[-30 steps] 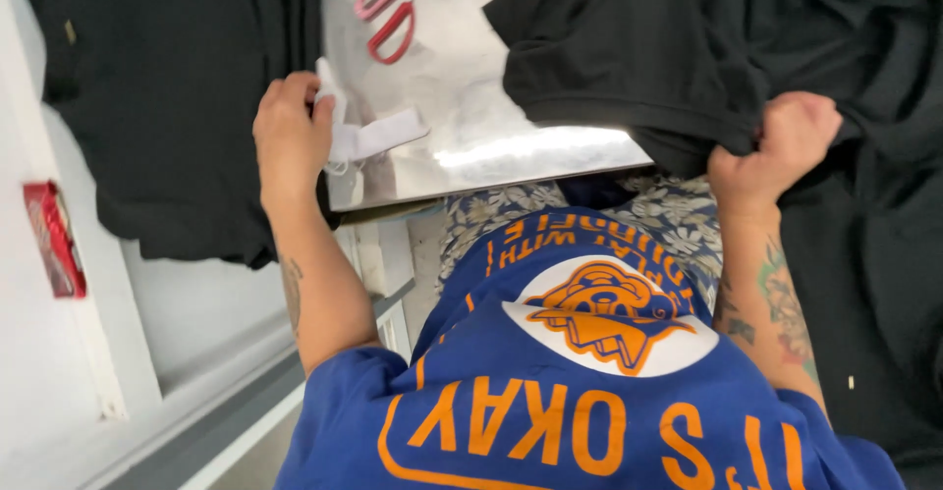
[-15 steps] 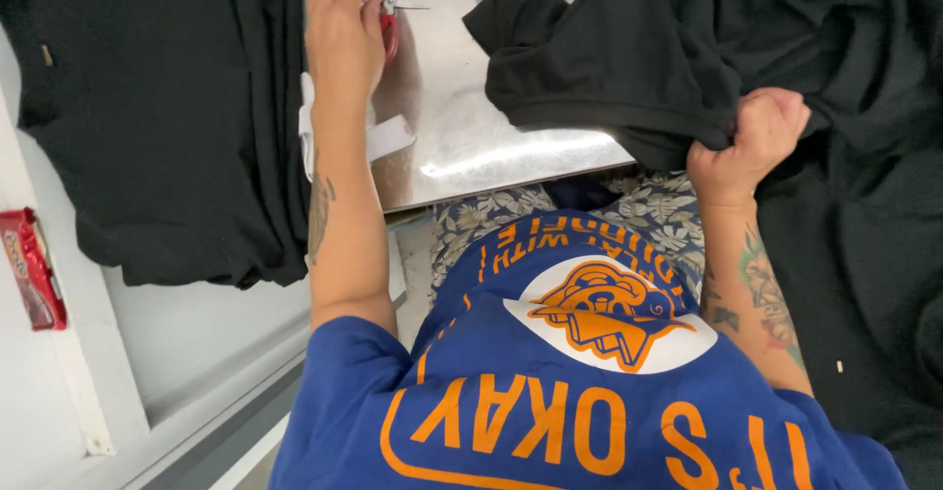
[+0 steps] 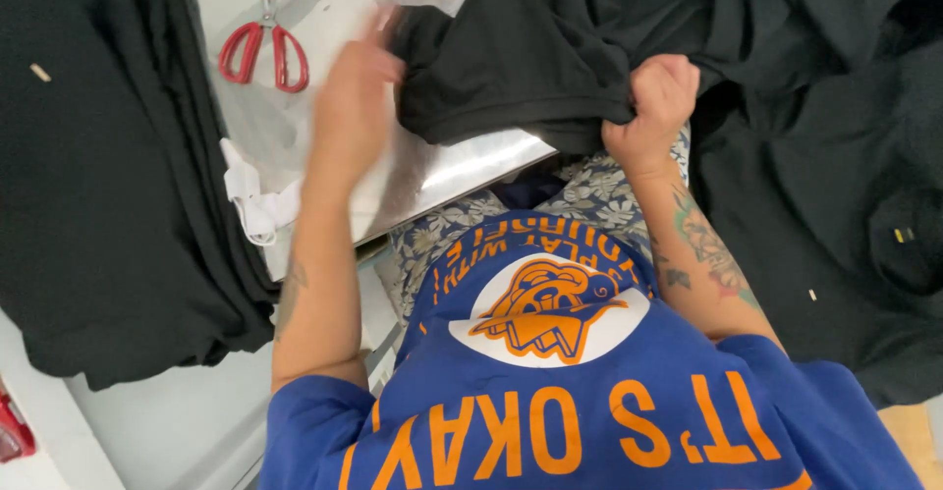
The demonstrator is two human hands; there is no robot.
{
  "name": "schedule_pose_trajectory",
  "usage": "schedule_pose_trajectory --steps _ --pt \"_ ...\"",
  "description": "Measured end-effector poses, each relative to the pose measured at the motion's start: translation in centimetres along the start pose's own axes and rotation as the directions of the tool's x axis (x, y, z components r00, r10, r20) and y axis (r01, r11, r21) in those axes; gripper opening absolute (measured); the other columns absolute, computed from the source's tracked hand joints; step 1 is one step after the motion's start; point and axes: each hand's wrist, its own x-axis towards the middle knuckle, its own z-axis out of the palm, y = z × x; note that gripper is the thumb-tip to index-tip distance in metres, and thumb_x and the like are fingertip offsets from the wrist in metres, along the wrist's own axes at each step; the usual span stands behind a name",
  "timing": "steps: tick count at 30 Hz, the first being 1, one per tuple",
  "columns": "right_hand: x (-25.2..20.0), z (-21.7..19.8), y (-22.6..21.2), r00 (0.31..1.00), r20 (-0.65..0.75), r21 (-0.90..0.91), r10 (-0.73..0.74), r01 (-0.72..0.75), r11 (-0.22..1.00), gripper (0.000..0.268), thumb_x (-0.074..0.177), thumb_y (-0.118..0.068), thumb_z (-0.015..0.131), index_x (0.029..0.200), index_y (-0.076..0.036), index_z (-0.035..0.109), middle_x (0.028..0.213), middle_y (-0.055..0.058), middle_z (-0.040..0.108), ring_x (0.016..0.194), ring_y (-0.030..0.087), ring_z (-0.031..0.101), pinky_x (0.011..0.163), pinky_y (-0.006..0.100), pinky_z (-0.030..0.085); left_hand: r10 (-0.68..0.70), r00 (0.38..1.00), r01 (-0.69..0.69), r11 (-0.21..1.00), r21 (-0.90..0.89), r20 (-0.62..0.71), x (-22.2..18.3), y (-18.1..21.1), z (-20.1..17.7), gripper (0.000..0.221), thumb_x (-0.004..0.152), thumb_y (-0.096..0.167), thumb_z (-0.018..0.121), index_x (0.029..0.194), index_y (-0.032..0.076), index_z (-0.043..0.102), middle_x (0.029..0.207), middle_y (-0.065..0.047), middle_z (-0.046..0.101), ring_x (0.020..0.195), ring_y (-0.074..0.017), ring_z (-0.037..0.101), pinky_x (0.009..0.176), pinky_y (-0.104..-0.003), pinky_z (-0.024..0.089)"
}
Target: The person is inspecting black t-shirts for loose threads and using scissors to trim them before stacking the finished garments.
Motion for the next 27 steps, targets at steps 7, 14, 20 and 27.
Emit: schedule_pose_trajectory --steps 7,14,20,27 --pt "-0.1 -0.1 0.0 1.000 0.001 -0.044 0.011 -0.011 0.999 0.032 0.101 -0.014 0.056 0.074 -0.005 0.042 0.075 0.010 0.050 0.077 0.033 0.053 0.070 0.045 0.034 0.664 0.743 -0.606 0.619 0.500 0.079 -1.1 5.1 8.2 0.046 0.097 0.015 0.088 0.136 0.024 0.065 0.084 0.002 0.039 0.076 -0.0217 0.044 0.065 -0.039 0.030" --pt "-0.3 0.0 0.2 0.999 -0.019 0.000 0.038 -0.038 0.999 0.025 0.097 -0.011 0.053 0.074 -0.005 0.043 0.075 0.009 0.051 0.077 0.031 0.054 0.070 0.043 0.034 0.804 0.594 -0.638 0.459 0.618 0.016 0.2 5.7 9.3 0.030 0.103 -0.004 0.059 0.123 0.014 0.071 0.079 -0.001 0.041 0.074 -0.0210 0.041 0.064 -0.036 0.029" --pt "-0.3 0.1 0.0 0.998 -0.019 0.001 0.057 -0.056 0.998 0.026 0.096 -0.009 0.053 0.073 -0.006 0.042 0.073 0.008 0.051 0.077 0.030 0.054 0.071 0.042 0.034 0.796 0.604 -0.655 0.476 0.587 0.030 0.2 4.9 10.2 0.040 0.098 -0.011 0.053 0.123 0.013 0.072 0.080 0.001 0.043 0.074 -0.0210 0.042 0.064 -0.036 0.030" --pt "-0.1 0.1 -0.2 0.998 -0.030 -0.002 0.056 -0.056 0.998 0.027 0.097 -0.009 0.053 0.073 -0.006 0.041 0.073 0.009 0.049 0.076 0.030 0.052 0.070 0.042 0.034 0.811 0.585 -0.674 0.472 0.568 0.021 0.6 5.0 10.4 0.036 0.101 -0.009 0.054 0.123 0.013 0.072 0.082 0.002 0.050 0.073 -0.0205 0.043 0.064 -0.036 0.029"
